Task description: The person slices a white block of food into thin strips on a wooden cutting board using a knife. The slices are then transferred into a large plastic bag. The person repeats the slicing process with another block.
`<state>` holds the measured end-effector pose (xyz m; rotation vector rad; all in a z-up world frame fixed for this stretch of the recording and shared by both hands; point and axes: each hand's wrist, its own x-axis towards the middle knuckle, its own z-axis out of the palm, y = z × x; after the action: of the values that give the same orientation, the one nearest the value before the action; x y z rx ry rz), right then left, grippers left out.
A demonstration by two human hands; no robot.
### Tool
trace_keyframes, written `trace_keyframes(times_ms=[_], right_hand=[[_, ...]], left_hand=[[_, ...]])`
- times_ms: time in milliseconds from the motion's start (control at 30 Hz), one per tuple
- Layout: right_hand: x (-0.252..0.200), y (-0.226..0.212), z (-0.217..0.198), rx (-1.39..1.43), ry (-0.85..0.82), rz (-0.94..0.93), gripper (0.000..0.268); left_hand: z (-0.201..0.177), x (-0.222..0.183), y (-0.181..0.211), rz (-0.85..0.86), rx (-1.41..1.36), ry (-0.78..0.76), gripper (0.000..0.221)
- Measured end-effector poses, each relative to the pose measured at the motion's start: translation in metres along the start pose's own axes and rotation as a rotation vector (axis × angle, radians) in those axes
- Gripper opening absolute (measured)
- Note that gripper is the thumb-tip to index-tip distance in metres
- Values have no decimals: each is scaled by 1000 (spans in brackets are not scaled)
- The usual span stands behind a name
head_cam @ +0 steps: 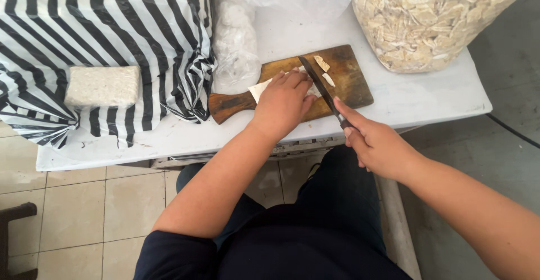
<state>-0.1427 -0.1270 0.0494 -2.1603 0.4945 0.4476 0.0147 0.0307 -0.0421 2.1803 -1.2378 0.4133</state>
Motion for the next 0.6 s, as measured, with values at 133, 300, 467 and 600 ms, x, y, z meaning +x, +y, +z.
trace_keyframes(times_ms=[133,300,467,600], right_hand=[[-2,1,4,-34,43,-82,66],[1,6,8,-132,108,-220,63],[7,2,7,-122,68,-80,61],[19,-5,6,-145,71,-107,59]], left_hand=[[0,1,0,5,-4,13,32],[0,0,-1,1,-17,-7,30],[1,1,0,31,8,24,28],[0,1,0,22,-13,26,28]])
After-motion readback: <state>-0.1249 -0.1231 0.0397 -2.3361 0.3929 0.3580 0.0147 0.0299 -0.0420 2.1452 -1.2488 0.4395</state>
